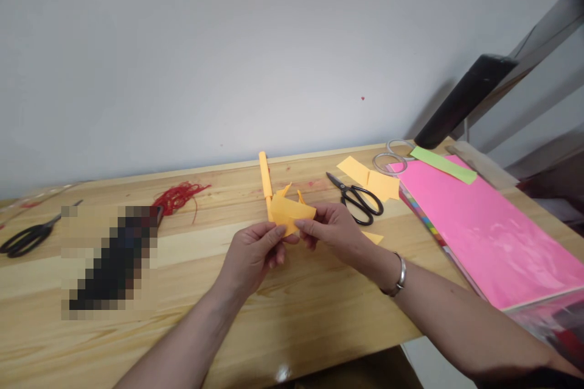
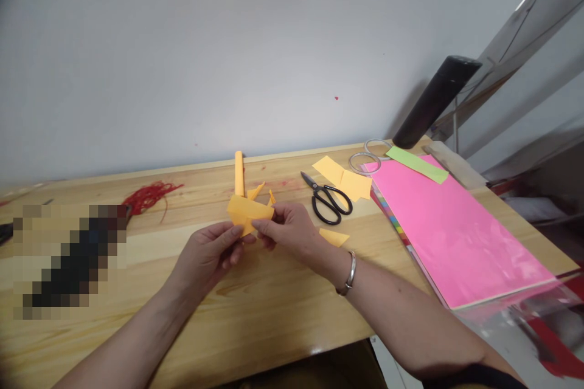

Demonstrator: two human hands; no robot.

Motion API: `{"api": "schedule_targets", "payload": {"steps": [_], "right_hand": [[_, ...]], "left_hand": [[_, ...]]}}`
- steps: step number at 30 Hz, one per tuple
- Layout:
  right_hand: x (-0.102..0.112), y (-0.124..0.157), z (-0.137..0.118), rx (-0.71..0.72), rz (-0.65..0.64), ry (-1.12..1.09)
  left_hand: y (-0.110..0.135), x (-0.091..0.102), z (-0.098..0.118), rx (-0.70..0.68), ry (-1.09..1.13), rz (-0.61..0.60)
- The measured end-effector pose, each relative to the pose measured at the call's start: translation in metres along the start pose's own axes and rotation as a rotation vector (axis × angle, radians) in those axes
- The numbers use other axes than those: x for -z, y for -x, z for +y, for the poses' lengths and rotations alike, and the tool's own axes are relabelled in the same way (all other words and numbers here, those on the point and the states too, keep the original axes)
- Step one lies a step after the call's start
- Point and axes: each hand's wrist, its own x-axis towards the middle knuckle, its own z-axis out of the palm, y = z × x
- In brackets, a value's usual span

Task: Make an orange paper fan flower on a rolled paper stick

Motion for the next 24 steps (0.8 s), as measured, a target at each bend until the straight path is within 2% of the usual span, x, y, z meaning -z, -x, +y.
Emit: {"api": "schedule_targets", "payload": {"steps": [11,17,24], "right_hand": [[0.001,-0.002,0.004,-0.113,-0.074,-0.081],[-0.005,0.000,0.008,-0.094,-0.014,-0.100],[-0.004,0.000,0.011,-0.049,0.045,-0.001]], "left_hand": [[0.002,-0.002,0.001,-0.026,-0.070,0.043],[0.004,-0.004,-0.001,-0.057,-0.184,0.053],[0.006,-0.002,-0.005,-0.112,-0.280,0.031]]}}
